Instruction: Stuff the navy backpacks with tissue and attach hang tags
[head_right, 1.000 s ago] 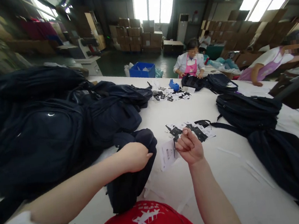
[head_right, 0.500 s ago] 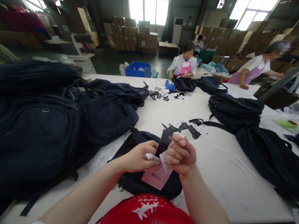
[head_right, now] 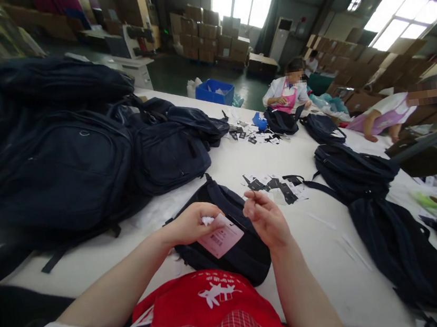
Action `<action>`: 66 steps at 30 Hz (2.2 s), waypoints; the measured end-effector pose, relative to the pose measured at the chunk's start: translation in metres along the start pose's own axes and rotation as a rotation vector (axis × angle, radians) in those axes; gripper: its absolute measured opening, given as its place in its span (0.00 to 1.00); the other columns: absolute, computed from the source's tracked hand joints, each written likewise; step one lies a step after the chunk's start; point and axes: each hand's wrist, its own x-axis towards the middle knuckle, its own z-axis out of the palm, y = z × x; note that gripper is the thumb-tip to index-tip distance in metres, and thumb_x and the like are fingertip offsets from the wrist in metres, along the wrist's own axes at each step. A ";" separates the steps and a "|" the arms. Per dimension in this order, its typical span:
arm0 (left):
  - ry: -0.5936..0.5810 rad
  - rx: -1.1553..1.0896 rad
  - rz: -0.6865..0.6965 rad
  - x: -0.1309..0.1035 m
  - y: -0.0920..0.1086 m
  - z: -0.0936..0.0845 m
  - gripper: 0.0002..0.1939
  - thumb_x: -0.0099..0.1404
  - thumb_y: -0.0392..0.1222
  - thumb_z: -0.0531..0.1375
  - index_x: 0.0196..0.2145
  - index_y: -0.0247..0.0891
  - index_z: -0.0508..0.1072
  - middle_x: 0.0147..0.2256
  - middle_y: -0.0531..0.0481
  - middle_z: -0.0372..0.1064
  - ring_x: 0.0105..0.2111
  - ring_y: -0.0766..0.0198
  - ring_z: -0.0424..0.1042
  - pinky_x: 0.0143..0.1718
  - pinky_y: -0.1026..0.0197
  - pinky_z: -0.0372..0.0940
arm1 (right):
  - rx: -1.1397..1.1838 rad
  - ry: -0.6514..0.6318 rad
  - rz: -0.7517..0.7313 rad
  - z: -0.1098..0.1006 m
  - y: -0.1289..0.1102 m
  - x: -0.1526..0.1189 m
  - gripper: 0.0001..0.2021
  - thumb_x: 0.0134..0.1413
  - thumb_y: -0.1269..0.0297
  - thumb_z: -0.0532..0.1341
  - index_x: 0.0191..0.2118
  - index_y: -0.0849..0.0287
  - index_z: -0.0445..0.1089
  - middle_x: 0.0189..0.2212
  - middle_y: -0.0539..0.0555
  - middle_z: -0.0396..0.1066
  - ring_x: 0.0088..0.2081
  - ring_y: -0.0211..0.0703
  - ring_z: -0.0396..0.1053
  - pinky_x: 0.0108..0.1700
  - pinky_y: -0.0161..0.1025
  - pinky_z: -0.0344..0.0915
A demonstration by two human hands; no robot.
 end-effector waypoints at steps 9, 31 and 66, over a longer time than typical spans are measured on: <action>0.008 -0.256 -0.210 -0.012 -0.013 -0.002 0.15 0.61 0.48 0.61 0.34 0.31 0.77 0.31 0.47 0.74 0.31 0.63 0.71 0.31 0.67 0.64 | -0.917 -0.014 0.090 0.004 0.019 -0.017 0.16 0.57 0.57 0.61 0.50 0.57 0.69 0.34 0.53 0.77 0.36 0.44 0.72 0.43 0.43 0.69; -0.199 -0.192 -0.305 -0.024 -0.018 -0.021 0.14 0.58 0.51 0.63 0.26 0.36 0.74 0.22 0.56 0.66 0.21 0.70 0.62 0.23 0.69 0.57 | -0.651 -0.242 0.292 0.007 -0.005 -0.017 0.24 0.63 0.55 0.56 0.61 0.56 0.60 0.21 0.43 0.52 0.23 0.34 0.53 0.26 0.34 0.51; -0.292 -0.192 -0.103 -0.014 -0.016 0.034 0.26 0.53 0.27 0.55 0.49 0.38 0.74 0.49 0.45 0.72 0.49 0.58 0.70 0.51 0.57 0.65 | -0.173 0.051 0.093 -0.017 0.044 -0.002 0.21 0.51 0.67 0.63 0.53 0.50 0.70 0.54 0.54 0.71 0.46 0.41 0.72 0.45 0.41 0.70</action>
